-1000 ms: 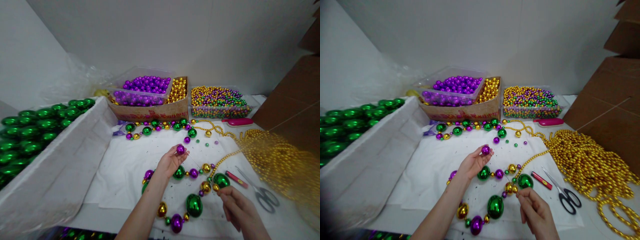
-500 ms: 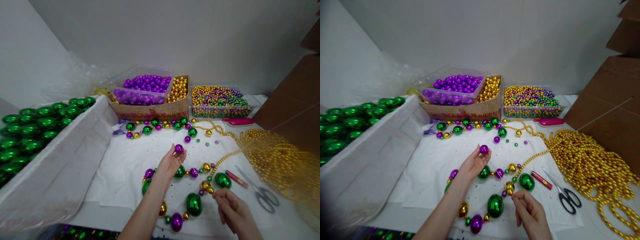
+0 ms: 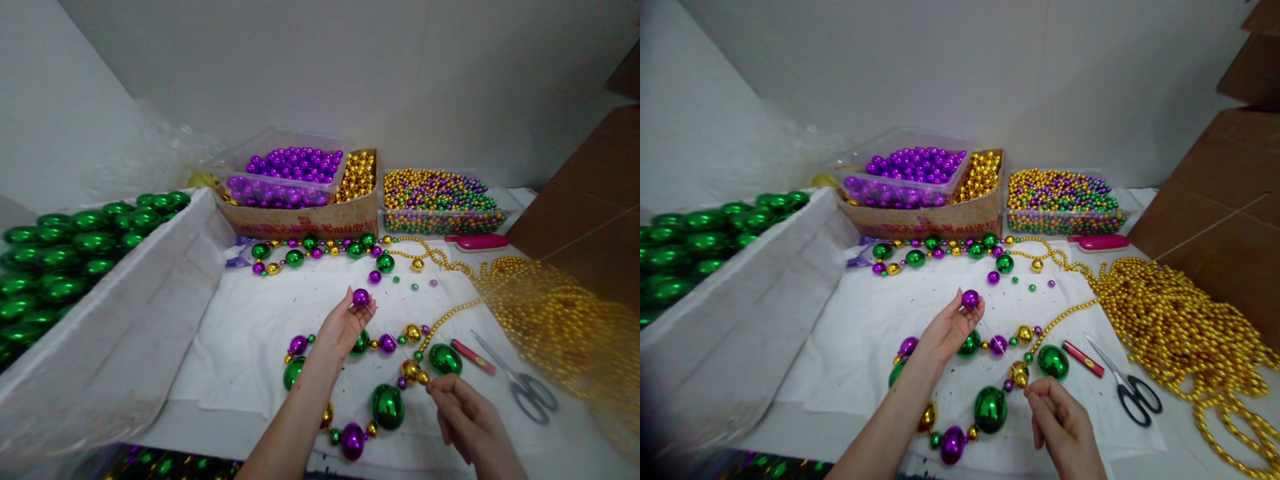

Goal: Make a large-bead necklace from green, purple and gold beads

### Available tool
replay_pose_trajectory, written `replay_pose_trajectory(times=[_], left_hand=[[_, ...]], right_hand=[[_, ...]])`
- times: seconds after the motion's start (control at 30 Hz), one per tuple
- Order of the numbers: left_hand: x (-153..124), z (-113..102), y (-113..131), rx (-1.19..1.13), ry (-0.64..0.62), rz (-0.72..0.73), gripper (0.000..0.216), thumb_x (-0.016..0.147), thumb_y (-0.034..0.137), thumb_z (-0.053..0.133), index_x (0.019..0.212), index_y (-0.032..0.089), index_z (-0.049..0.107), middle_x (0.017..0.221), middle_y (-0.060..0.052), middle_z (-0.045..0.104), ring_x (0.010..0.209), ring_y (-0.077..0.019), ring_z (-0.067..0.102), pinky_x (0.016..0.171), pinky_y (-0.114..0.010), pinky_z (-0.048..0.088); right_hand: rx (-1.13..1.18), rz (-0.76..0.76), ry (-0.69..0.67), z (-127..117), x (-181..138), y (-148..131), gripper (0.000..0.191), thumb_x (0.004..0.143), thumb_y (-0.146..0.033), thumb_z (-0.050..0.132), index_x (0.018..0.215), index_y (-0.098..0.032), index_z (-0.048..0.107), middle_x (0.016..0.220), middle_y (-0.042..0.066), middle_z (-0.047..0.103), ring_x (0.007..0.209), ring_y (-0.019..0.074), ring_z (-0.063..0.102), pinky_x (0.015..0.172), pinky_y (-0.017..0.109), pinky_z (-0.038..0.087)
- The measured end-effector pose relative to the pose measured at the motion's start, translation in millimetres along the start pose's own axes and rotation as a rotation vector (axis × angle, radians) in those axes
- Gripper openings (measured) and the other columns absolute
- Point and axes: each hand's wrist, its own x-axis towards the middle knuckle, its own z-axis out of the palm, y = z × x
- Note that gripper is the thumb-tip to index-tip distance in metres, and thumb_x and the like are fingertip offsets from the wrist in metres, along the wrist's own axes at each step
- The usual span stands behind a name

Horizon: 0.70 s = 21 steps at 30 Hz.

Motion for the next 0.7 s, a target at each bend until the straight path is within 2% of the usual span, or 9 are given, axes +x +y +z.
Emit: replay_pose_trajectory(times=[0.3,0.53,0.7], left_hand=[[-5.8,-1.0,-10.5,0.036,-0.09,0.053,0.009,0.084,0.019,0.059,0.087,0.011,0.063,0.085,-0.008,0.068,0.08,-0.0167,0.065,0.088,-0.036,0.051],[-11.4,-2.6,-18.4,0.083,-0.197,0.056,0.02,0.084,0.019,0.059,0.102,0.01,0.064,0.094,-0.011,0.067,0.086,-0.0191,0.065,0.089,-0.035,0.05],[-15.7,-1.6,-25.2,0.114,-0.242,0.058,0.021,0.083,0.022,0.061,0.103,0.012,0.063,0.099,-0.011,0.066,0.091,-0.0209,0.065,0.091,-0.037,0.048]], right_hand=[[0.049,0.0,0.005,6.9,4.0,-1.2,0.043,0.075,-0.06,0.06,0.079,-0.017,0.059,0.044,-0.005,0.042,0.039,0.0061,0.024,0.038,0.019,0.011],[0.079,-0.025,0.005,6.5,9.7,4.8,0.043,0.075,-0.059,0.061,0.081,-0.016,0.057,0.044,-0.005,0.042,0.039,0.0059,0.027,0.04,0.019,0.013],[0.095,-0.024,0.001,8.2,12.0,11.4,0.04,0.077,-0.057,0.06,0.084,-0.018,0.054,0.045,-0.006,0.044,0.035,0.0041,0.025,0.038,0.018,0.011]])
